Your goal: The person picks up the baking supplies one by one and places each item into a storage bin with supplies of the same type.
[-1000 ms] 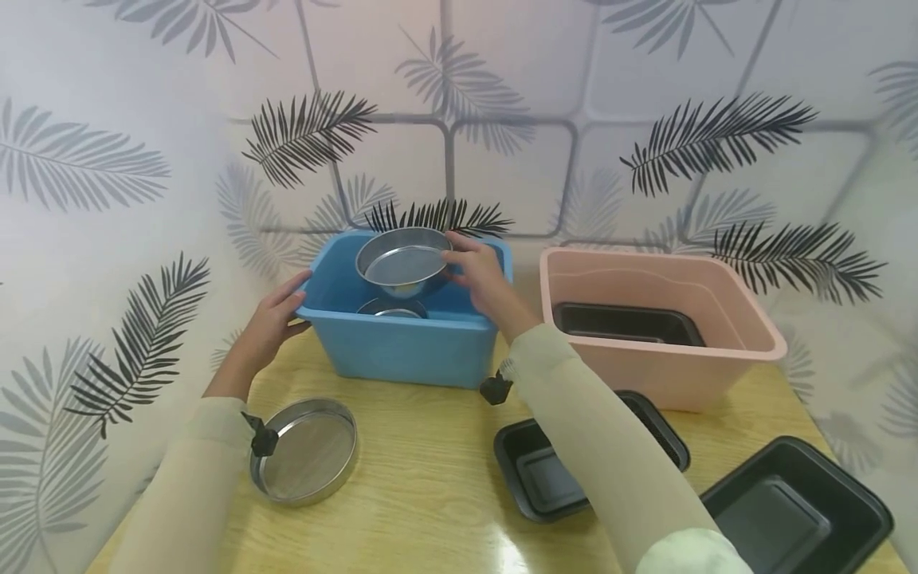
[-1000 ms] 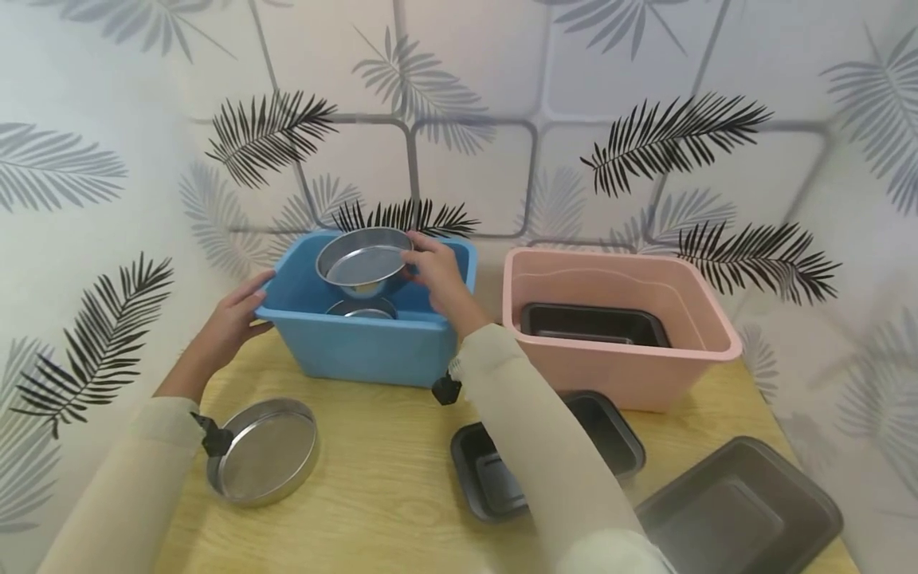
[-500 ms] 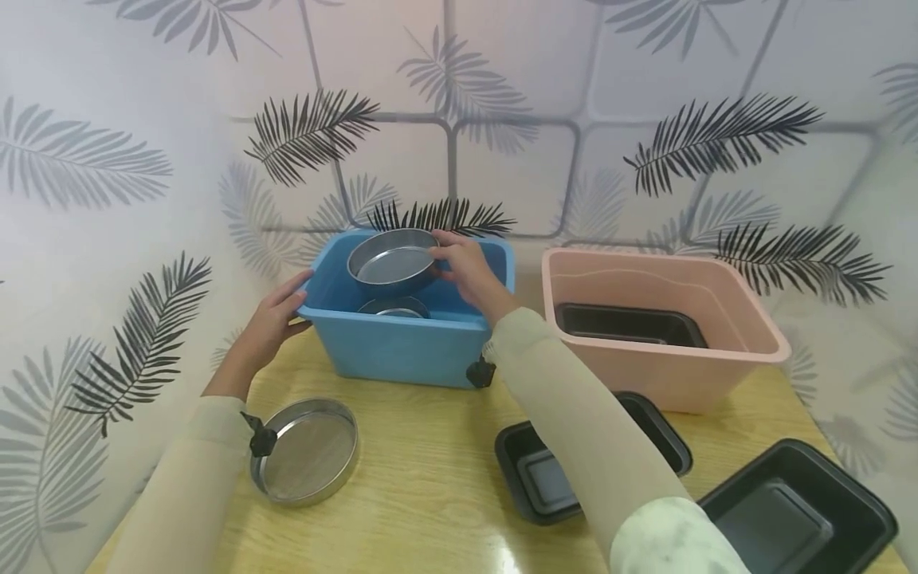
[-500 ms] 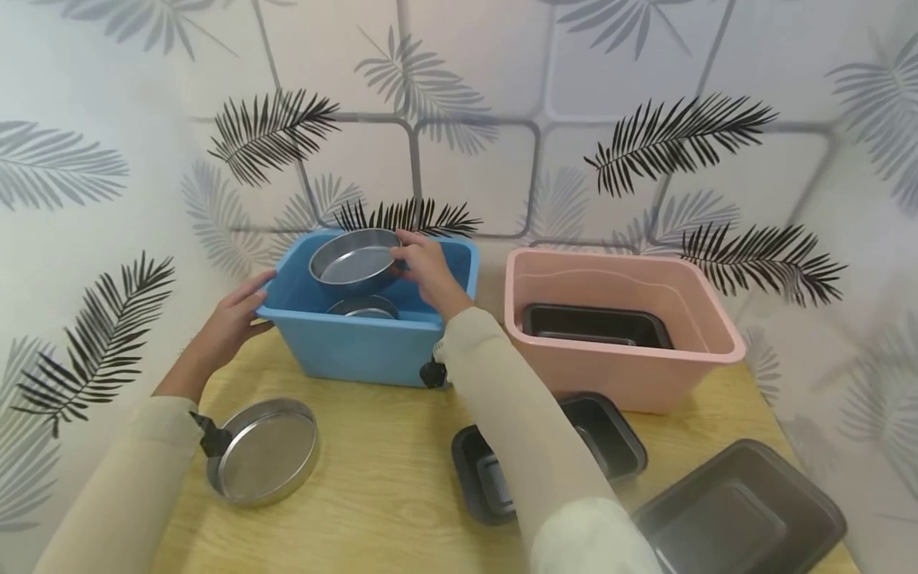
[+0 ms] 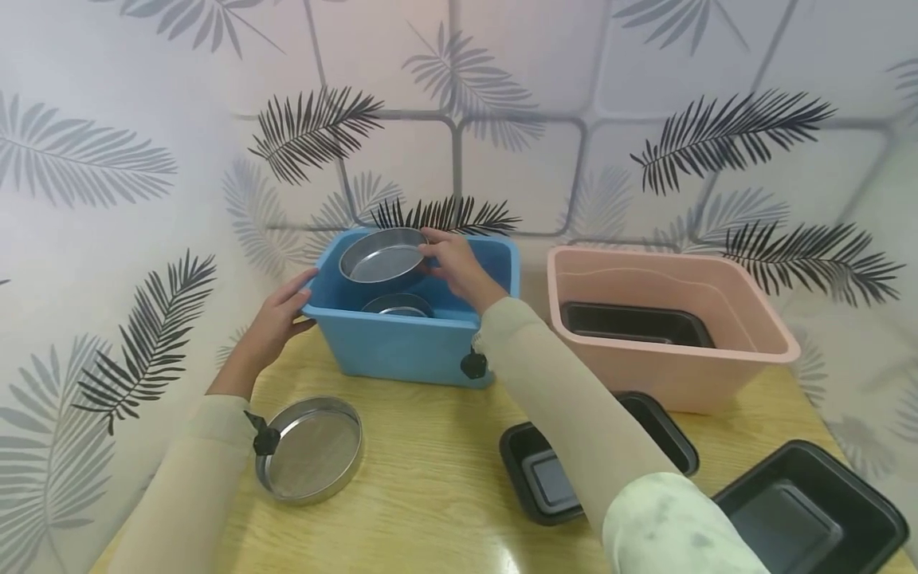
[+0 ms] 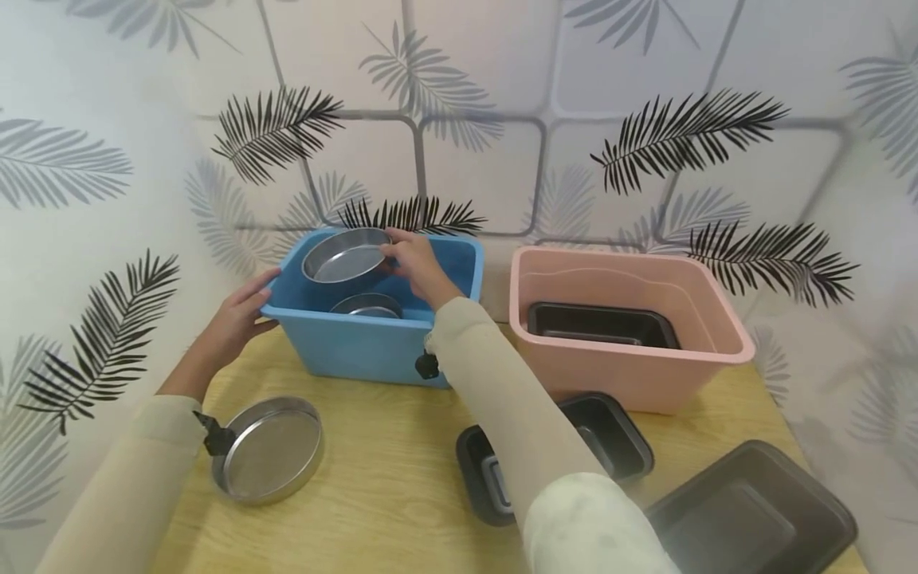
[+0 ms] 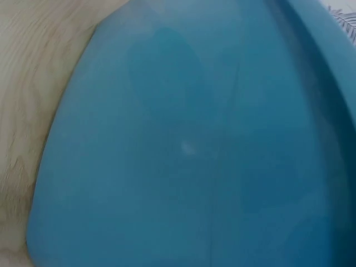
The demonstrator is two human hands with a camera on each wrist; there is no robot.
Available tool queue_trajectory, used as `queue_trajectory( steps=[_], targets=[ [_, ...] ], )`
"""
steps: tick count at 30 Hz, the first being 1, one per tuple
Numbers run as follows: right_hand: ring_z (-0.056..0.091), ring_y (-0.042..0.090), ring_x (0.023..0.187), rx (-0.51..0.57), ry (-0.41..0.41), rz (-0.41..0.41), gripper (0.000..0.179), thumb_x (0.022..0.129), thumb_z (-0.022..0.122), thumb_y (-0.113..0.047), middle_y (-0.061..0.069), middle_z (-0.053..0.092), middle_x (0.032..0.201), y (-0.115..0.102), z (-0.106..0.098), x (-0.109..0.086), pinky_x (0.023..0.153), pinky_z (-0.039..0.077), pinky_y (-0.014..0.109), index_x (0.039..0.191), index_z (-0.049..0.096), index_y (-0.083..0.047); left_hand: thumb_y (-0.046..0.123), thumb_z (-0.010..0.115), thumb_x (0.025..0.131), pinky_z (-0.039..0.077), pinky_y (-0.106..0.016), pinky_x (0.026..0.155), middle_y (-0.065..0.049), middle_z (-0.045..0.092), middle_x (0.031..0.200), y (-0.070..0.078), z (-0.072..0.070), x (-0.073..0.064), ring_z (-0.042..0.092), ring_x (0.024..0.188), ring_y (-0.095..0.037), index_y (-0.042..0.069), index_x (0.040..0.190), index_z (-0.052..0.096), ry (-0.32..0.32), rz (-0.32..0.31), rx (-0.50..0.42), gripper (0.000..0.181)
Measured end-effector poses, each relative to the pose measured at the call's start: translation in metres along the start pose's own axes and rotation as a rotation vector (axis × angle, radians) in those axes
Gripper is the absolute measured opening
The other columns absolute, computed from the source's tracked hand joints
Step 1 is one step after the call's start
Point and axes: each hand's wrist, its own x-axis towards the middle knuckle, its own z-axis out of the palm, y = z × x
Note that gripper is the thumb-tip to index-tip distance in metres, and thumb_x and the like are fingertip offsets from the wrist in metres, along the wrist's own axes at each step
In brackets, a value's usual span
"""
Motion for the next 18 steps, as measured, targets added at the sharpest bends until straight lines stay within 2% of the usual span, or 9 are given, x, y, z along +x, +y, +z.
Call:
queue_trajectory(
  steps=[4, 11, 16, 18],
  targets=[
    [0.049, 0.024, 0.138, -0.063, -0.001, 0.004, 0.051, 0.100, 0.058, -0.004, 0.012, 0.044, 0.155, 0.004, -0.003, -0.001, 0.110, 0.047, 0.044, 0.150, 0.051, -0.014, 0.035, 0.038, 0.110, 0.025, -0.063, 0.118, -0.017, 0.007, 0.169, -0.001, 0.001, 0.002, 0.021, 0.151, -0.046, 0.018, 0.164, 0.014, 0.002, 0.004, -0.004, 0.061],
    [0.053, 0.023, 0.136, -0.182, 0.007, 0.045, 0.046, 0.099, 0.057, -0.003, 0.004, 0.051, 0.153, 0.010, -0.001, -0.001, 0.110, 0.048, 0.042, 0.143, 0.059, -0.016, 0.035, 0.037, 0.111, 0.026, -0.064, 0.117, -0.018, 0.008, 0.169, -0.004, 0.000, 0.003, 0.021, 0.151, -0.046, 0.018, 0.164, 0.014, -0.004, 0.020, 0.008, 0.060],
    [0.052, 0.025, 0.137, -0.250, -0.018, 0.077, 0.046, 0.101, 0.056, -0.007, 0.005, 0.049, 0.154, 0.012, 0.001, -0.001, 0.114, 0.043, 0.043, 0.146, 0.056, -0.015, 0.036, 0.038, 0.110, 0.028, -0.062, 0.118, -0.016, 0.011, 0.169, -0.004, -0.001, 0.001, 0.022, 0.152, -0.041, 0.019, 0.164, 0.016, -0.004, 0.016, 0.009, 0.060],
    [0.053, 0.027, 0.137, -0.265, -0.033, 0.068, 0.047, 0.101, 0.056, -0.008, 0.007, 0.050, 0.153, 0.013, 0.001, -0.001, 0.115, 0.042, 0.044, 0.147, 0.054, -0.014, 0.034, 0.037, 0.111, 0.028, -0.061, 0.118, -0.016, 0.011, 0.169, 0.003, 0.001, -0.003, 0.022, 0.152, -0.040, 0.018, 0.164, 0.015, -0.005, 0.010, 0.009, 0.059]
  ],
)
